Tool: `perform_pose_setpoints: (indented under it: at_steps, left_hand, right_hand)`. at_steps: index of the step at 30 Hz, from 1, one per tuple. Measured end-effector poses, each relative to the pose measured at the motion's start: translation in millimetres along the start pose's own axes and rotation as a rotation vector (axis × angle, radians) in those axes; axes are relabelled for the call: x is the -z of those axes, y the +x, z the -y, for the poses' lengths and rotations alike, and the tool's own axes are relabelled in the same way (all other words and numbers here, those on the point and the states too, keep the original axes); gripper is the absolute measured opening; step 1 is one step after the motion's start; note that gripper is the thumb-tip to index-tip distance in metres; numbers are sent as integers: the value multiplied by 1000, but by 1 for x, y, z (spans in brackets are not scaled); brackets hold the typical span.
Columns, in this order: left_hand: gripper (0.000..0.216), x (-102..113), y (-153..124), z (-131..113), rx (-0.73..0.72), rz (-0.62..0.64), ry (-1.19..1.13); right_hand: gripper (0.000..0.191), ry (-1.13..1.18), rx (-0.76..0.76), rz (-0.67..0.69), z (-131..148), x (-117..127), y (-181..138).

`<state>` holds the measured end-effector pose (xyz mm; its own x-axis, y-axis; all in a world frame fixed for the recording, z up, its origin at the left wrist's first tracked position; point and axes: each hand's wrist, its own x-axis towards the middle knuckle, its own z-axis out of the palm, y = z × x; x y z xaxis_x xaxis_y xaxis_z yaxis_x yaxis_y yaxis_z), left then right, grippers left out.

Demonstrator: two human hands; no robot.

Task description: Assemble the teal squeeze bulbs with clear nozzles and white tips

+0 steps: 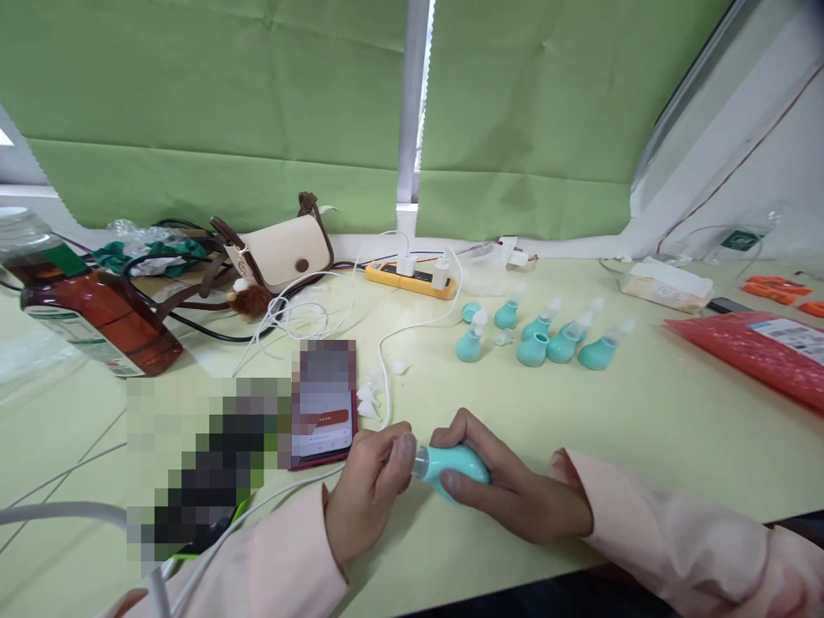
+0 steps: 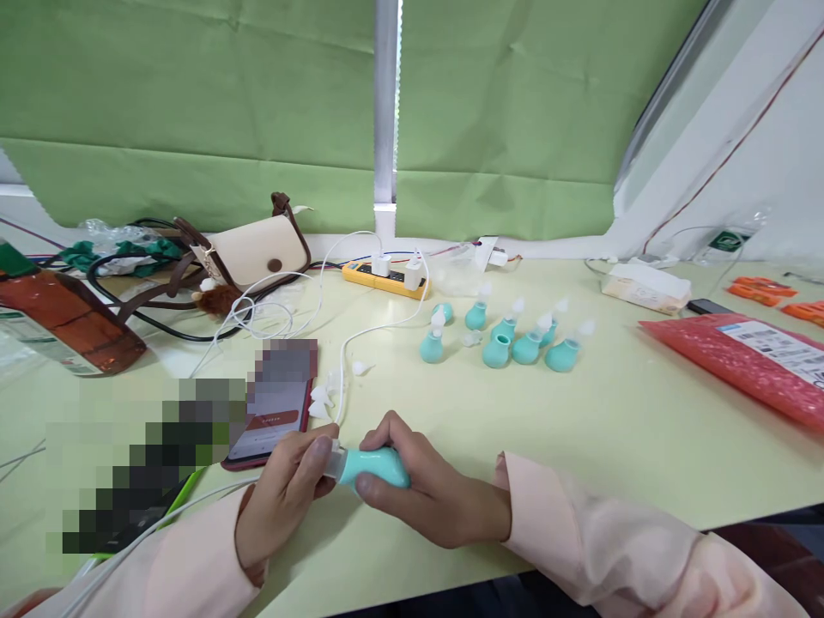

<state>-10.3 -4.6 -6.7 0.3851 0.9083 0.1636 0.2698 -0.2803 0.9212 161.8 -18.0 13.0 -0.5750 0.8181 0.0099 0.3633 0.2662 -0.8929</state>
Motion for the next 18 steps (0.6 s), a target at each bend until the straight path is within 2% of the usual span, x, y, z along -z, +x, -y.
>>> perform_pose_setpoints:
  at_steps: [4, 8, 10, 14, 16, 18]
  left_hand:
    - [40, 1, 0, -2, 14, -11, -3]
    - [40, 3, 2, -2, -6, 31, -97]
    - [36, 2, 2, -4, -5, 42, -207]
    - [20, -2, 3, -7, 15, -16, -283]
    - [13, -3, 3, -7, 7, -15, -271]
    - [9, -2, 4, -7, -15, -15, -267]
  right_hand:
    - [25, 419, -159, 103, -2, -2, 4]
    - [29, 573, -173, 191, -2, -4, 7]
    - [28, 484, -89, 106, -1, -5, 5]
    - [29, 131, 99, -194, -1, -13, 0]
    - [34, -15, 171, -235, -4, -17, 1]
    - [36, -124, 259, -212, -8, -16, 6]
